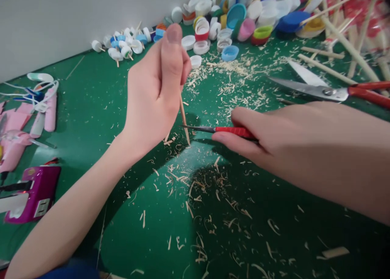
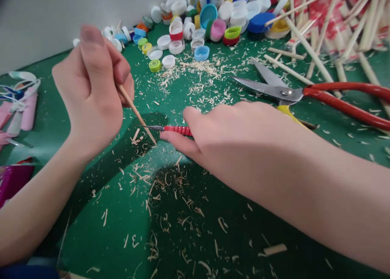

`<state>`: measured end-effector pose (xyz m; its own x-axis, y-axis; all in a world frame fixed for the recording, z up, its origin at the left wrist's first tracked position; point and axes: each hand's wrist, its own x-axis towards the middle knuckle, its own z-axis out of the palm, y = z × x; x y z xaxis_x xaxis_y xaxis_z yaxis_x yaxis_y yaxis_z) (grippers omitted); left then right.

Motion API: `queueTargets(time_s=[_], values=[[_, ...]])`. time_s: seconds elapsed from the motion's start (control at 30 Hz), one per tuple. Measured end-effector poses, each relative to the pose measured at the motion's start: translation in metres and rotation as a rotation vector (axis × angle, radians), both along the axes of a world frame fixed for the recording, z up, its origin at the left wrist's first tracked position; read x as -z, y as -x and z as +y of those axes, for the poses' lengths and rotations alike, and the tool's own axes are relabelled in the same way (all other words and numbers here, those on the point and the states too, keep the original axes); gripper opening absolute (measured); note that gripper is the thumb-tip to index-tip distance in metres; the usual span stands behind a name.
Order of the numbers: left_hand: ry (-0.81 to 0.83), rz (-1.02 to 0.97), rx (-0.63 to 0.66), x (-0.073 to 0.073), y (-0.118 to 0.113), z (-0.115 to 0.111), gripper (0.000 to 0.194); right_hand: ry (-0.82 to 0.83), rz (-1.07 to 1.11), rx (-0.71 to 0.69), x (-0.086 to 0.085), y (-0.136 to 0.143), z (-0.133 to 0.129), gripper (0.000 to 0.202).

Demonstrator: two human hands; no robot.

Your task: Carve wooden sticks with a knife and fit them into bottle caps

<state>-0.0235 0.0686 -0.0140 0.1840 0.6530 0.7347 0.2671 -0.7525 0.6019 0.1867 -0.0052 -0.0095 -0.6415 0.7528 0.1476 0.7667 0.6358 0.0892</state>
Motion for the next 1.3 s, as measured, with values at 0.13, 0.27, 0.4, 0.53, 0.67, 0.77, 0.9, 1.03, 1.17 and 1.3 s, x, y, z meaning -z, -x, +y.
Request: queueTargets(time_s=[0.13, 0.27, 0.4, 0.53, 0.67, 0.77, 0.9, 1.03, 1.17, 1.3], values=[[0.01, 0.002, 0.04, -0.002, -0.001, 0.003, 0.054, 0.058, -0.008, -0.051, -0.004, 0.003, -0.003, 0.032], [-0.007, -0.007, 0.016, -0.003, -0.001, -0.002, 0.054, 0.1, 0.0, -0.026, -0.002, 0.004, -0.007, 0.028], [0.085, 0.014, -0.027, -0.002, 0.003, -0.003, 0.055, 0.229, 0.01, 0.046, 0.003, 0.01, -0.006, 0.039], [0.08, 0.003, 0.017, -0.001, 0.005, -0.004, 0.056, 0.324, 0.031, 0.035, 0.011, 0.01, -0.008, 0.04], [0.072, 0.009, 0.019, -0.006, 0.003, -0.011, 0.053, 0.272, 0.034, -0.006, 0.009, 0.009, -0.012, 0.037], [0.196, 0.092, -0.027, -0.007, 0.002, -0.014, 0.047, 0.076, 0.004, -0.003, 0.003, 0.01, -0.014, 0.032], [0.016, -0.017, 0.061, -0.004, 0.001, -0.008, 0.048, -0.023, -0.001, -0.009, 0.003, 0.011, -0.018, 0.028], [0.044, 0.047, 0.09, -0.008, -0.002, -0.012, 0.043, 0.002, 0.012, -0.011, 0.008, 0.008, -0.024, 0.027], [0.029, 0.115, 0.014, -0.012, -0.003, -0.021, 0.044, 0.178, -0.034, 0.084, 0.003, 0.014, -0.025, 0.026], [-0.001, 0.135, -0.005, -0.008, -0.001, -0.019, 0.046, 0.532, -0.25, 0.23, -0.013, 0.03, -0.02, 0.023]])
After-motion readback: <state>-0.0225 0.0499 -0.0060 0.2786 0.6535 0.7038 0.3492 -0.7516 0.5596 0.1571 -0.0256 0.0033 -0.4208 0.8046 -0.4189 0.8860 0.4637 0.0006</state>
